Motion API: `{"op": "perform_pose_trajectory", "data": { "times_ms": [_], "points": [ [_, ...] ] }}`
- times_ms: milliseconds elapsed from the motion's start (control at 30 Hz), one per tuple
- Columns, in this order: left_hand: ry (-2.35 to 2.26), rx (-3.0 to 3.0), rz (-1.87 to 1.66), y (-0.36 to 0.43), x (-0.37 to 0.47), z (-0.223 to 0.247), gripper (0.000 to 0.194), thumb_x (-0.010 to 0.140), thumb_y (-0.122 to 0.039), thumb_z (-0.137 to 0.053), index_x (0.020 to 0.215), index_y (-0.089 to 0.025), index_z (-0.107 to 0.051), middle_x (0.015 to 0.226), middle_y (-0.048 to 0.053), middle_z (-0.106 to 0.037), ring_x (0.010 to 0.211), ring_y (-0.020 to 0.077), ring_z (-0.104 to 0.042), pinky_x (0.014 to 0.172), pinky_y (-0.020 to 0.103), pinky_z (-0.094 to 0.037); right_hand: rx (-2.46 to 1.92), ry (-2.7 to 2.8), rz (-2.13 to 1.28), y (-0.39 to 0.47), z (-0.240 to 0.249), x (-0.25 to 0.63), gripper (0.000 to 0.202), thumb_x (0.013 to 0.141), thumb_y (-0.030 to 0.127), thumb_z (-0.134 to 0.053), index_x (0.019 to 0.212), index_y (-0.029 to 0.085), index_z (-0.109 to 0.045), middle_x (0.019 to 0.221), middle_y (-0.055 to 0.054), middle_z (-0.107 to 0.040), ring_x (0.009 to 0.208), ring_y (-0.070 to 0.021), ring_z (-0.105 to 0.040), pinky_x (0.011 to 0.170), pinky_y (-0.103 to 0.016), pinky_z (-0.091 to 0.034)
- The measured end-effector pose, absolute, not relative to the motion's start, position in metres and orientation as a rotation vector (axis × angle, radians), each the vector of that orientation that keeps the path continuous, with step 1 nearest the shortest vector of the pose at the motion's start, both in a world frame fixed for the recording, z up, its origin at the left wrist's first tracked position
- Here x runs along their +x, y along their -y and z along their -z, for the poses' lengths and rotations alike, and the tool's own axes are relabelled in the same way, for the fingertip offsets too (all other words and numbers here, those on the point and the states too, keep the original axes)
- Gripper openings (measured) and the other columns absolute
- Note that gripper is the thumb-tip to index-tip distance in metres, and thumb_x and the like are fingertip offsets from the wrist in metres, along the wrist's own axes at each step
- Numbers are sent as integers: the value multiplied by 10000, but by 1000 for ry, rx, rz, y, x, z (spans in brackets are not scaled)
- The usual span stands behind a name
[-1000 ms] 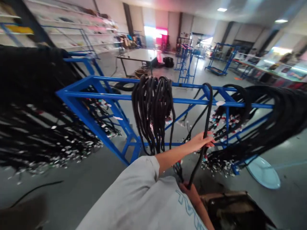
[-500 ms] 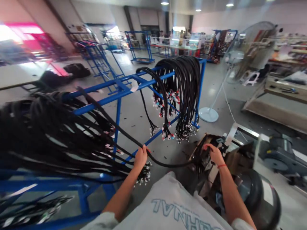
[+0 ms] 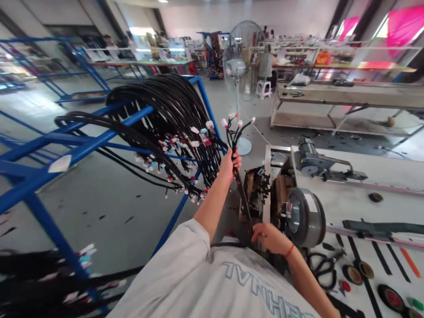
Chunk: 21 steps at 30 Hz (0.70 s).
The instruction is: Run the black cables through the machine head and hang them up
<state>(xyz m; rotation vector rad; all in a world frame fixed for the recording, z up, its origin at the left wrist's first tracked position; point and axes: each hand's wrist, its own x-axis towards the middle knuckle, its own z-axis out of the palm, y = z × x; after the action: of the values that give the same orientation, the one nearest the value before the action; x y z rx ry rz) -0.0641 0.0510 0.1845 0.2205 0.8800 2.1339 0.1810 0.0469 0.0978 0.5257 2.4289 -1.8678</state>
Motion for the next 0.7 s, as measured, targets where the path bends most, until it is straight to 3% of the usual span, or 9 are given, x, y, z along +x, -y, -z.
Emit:
{"op": "perform_pose_trajectory", "data": {
  "times_ms": [67, 133, 233, 367, 467, 533, 633, 700],
  "points": [
    [-870, 416, -1840, -44, -46, -185, 307, 876, -447, -534, 802, -150, -519, 546, -89, -277, 392, 27, -162, 347, 140, -121, 644, -2412, 2252, -67, -114, 170, 184, 706, 289, -621, 864, 264, -711, 1031, -51, -684, 1003, -266, -615, 942, -458, -437],
    [-881, 569, -1471, -31, -19, -178, 359, 858, -487, -535, 748, -146, -508, 542, -81, -280, 405, 30, -153, 362, 164, -100, 657, -2200, 2792, -87, -136, 151, 372, 705, 414, -667, 1046, 267, -651, 1101, -75, -652, 1035, -252, -598, 935, -450, -448],
    [-785, 707, -1068, -12, 12, -163, 361, 870, -487, -500, 752, -146, -508, 556, -65, -296, 432, 38, -156, 394, 199, -90, 617, -1874, 3435, -113, -171, 127, 335, 734, 443, -639, 1024, 277, -613, 875, -23, -636, 816, -168, -621, 753, -327, -528],
    [-758, 699, -842, 16, 3, -149, 408, 799, -548, -570, 709, -184, -411, 553, -91, -186, 448, 44, -121, 411, 197, -59, 782, -1601, 3916, -135, -194, 123, 166, 787, 263, -573, 953, 261, -567, 679, 47, -494, 508, -67, -465, 492, -177, -456],
    [-818, 672, -669, 33, -33, -142, 468, 746, -628, -576, 716, -195, -402, 560, -89, -193, 458, 49, -105, 420, 203, -47, 1192, -1410, 3947, -126, -181, 126, 169, 781, 248, -582, 946, 231, -545, 692, 45, -516, 479, -51, -426, 434, -149, -396],
    [-897, 692, -460, 44, -61, -137, 480, 733, -654, -567, 702, -191, -444, 555, -78, -216, 465, 56, -121, 425, 220, -70, 1438, -1419, 3772, -104, -157, 124, 201, 772, 276, -611, 954, 218, -546, 635, 56, -512, 444, -50, -403, 406, -145, -355],
    [-908, 756, -54, 62, -98, -129, 514, 710, -687, -561, 704, -174, -561, 541, -55, -278, 469, 74, -175, 440, 248, -121, 1416, -1464, 3423, -60, -114, 123, 267, 746, 295, -672, 967, 184, -570, 527, 75, -473, 396, -55, -389, 379, -145, -297],
    [-884, 784, 81, 71, -114, -123, 547, 683, -713, -567, 731, -169, -606, 531, -53, -302, 469, 79, -195, 447, 249, -145, 1289, -1341, 3372, -37, -88, 127, 301, 750, 315, -685, 990, 165, -583, 507, 75, -473, 390, -54, -393, 386, -142, -294]
  ]
}}
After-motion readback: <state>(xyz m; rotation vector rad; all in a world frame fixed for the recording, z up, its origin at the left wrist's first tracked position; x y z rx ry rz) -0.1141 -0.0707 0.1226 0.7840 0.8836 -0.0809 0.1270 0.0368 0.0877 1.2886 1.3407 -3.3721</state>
